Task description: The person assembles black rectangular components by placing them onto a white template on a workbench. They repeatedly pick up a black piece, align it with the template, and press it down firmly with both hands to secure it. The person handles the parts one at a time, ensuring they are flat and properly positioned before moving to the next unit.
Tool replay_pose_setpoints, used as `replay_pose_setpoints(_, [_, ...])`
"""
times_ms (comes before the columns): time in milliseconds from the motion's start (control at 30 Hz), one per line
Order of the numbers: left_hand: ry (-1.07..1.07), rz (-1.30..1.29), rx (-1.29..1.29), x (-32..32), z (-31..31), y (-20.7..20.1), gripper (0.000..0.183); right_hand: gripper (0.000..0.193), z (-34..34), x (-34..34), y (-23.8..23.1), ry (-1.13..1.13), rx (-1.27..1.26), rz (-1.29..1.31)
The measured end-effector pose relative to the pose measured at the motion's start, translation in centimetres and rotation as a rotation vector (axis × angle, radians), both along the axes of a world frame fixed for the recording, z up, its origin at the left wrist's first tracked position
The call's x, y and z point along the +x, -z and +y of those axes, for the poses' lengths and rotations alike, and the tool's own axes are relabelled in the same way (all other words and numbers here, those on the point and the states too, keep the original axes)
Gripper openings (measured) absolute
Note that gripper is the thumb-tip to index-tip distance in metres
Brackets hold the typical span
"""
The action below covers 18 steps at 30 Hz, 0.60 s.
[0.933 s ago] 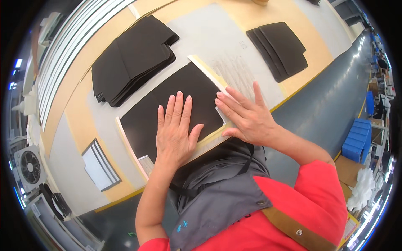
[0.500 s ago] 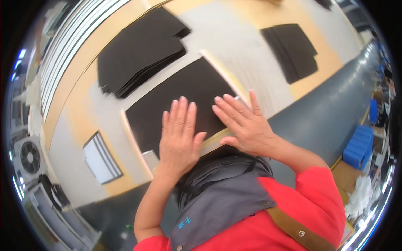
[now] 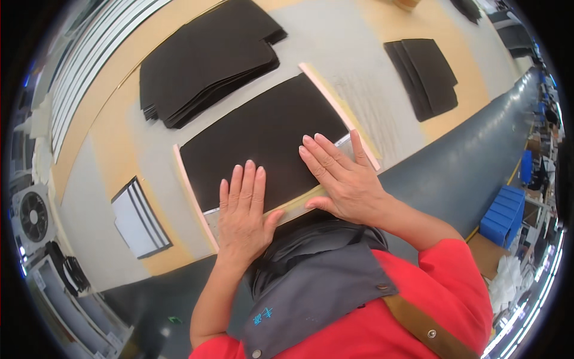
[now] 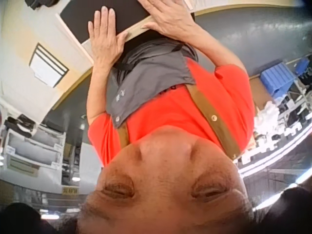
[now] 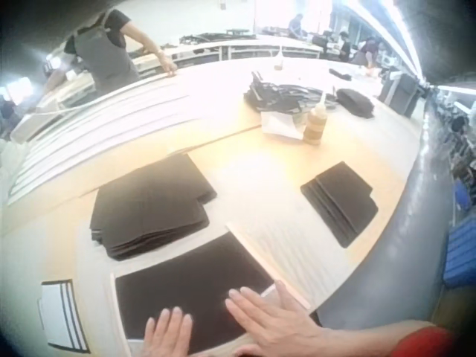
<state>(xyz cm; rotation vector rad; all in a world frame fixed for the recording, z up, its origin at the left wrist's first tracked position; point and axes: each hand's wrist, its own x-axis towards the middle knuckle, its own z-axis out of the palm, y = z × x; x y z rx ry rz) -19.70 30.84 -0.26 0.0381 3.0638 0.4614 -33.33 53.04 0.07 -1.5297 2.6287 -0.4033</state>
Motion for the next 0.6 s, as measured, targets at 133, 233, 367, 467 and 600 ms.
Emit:
replay_pose_setpoints(133, [0.023,0.016,-0.019,0.0,0.0,0.5,0.077,0.088,1.1,-0.4,0.2,0.035,0.042,0.045])
replay_pose_setpoints(233, [0.031,0.02,-0.017,-0.1,0.0,0.6,0.079,0.089,1.6,-0.7,0.3,0.036,0.044,0.057])
replay_pose_setpoints(367, [0.016,0.01,0.004,0.1,-0.2,0.6,0.082,0.09,1.6,-1.1,0.3,0.028,0.047,0.04])
replay_pose_setpoints(467, [0.019,0.014,0.002,0.2,-0.1,0.7,0.082,0.091,2.2,-1.3,0.5,0.048,0.042,0.034])
replay_pose_setpoints(600, [0.017,0.021,0.01,0.3,-0.3,0.7,0.081,0.09,2.4,-1.7,0.6,0.036,0.054,0.042])
